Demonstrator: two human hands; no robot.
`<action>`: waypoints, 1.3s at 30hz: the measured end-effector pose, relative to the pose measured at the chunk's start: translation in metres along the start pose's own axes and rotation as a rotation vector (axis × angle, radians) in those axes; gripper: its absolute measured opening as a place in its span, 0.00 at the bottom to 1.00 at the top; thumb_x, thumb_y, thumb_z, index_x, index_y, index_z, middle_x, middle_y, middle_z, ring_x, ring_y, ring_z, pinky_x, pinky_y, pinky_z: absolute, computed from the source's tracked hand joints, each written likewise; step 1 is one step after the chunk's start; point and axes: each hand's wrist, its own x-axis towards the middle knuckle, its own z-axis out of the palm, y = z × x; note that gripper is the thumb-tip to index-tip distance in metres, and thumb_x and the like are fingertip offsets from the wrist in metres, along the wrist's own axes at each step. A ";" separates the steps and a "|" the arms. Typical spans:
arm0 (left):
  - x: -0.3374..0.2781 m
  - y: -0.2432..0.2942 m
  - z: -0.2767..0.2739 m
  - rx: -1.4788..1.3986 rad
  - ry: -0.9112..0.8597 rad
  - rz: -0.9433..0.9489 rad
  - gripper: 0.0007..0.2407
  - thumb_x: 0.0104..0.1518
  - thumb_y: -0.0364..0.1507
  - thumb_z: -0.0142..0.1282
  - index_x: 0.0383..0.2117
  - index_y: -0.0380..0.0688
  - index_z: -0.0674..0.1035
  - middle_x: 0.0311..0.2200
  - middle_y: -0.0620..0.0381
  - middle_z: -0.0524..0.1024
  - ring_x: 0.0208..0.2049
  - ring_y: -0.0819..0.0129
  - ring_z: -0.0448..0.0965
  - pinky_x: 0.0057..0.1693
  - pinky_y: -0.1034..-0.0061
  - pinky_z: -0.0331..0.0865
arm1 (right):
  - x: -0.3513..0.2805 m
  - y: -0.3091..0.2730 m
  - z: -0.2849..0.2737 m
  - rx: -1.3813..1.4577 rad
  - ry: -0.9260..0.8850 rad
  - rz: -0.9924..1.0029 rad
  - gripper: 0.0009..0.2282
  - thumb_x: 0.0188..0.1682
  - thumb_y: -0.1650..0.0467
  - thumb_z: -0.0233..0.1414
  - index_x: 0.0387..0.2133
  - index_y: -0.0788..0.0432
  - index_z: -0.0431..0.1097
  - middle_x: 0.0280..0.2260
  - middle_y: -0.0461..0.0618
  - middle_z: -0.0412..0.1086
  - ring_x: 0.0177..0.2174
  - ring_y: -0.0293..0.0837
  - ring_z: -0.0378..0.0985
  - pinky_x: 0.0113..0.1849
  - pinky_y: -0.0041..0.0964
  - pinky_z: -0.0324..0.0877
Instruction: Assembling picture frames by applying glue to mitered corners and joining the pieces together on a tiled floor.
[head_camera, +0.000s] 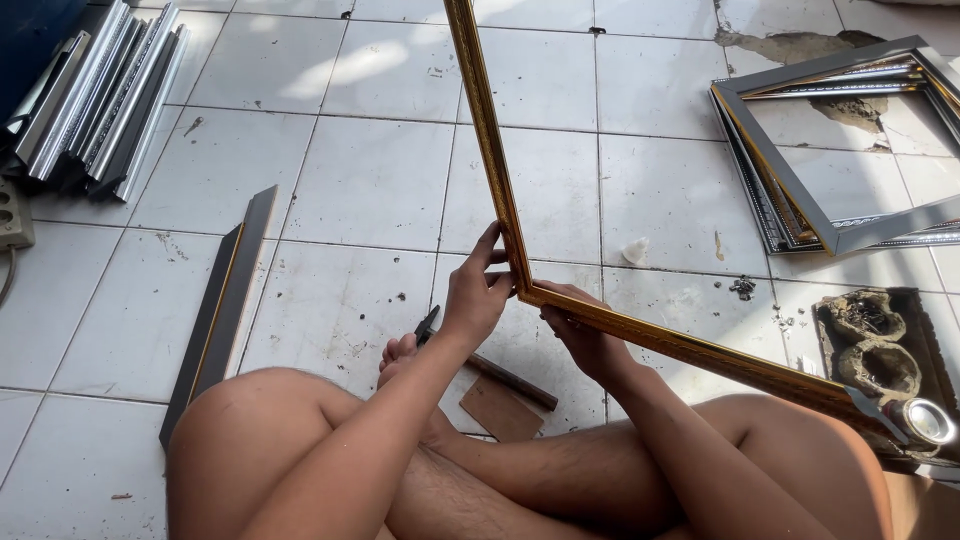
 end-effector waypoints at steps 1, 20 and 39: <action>0.000 0.004 0.001 0.027 0.011 0.023 0.24 0.50 0.18 0.41 0.56 0.40 0.52 0.43 0.33 0.66 0.43 0.44 0.71 0.46 0.60 0.72 | 0.003 0.006 0.000 -0.008 -0.002 0.014 0.14 0.44 0.71 0.47 0.45 0.52 0.66 0.39 0.54 0.68 0.32 0.49 0.72 0.30 0.42 0.71; 0.008 -0.042 0.013 0.806 0.159 0.355 0.22 0.38 0.32 0.60 0.41 0.63 0.65 0.42 0.51 0.68 0.26 0.61 0.79 0.30 0.66 0.74 | 0.008 -0.033 0.006 -0.395 -0.038 -0.110 0.13 0.43 0.70 0.45 0.44 0.52 0.63 0.36 0.54 0.69 0.33 0.58 0.73 0.31 0.52 0.69; 0.019 -0.043 0.001 0.781 0.075 0.232 0.22 0.38 0.24 0.58 0.39 0.60 0.64 0.46 0.47 0.66 0.25 0.55 0.79 0.33 0.63 0.72 | 0.079 0.049 -0.072 -0.569 0.282 0.526 0.20 0.44 0.61 0.48 0.51 0.47 0.57 0.51 0.56 0.53 0.49 0.61 0.53 0.43 0.56 0.54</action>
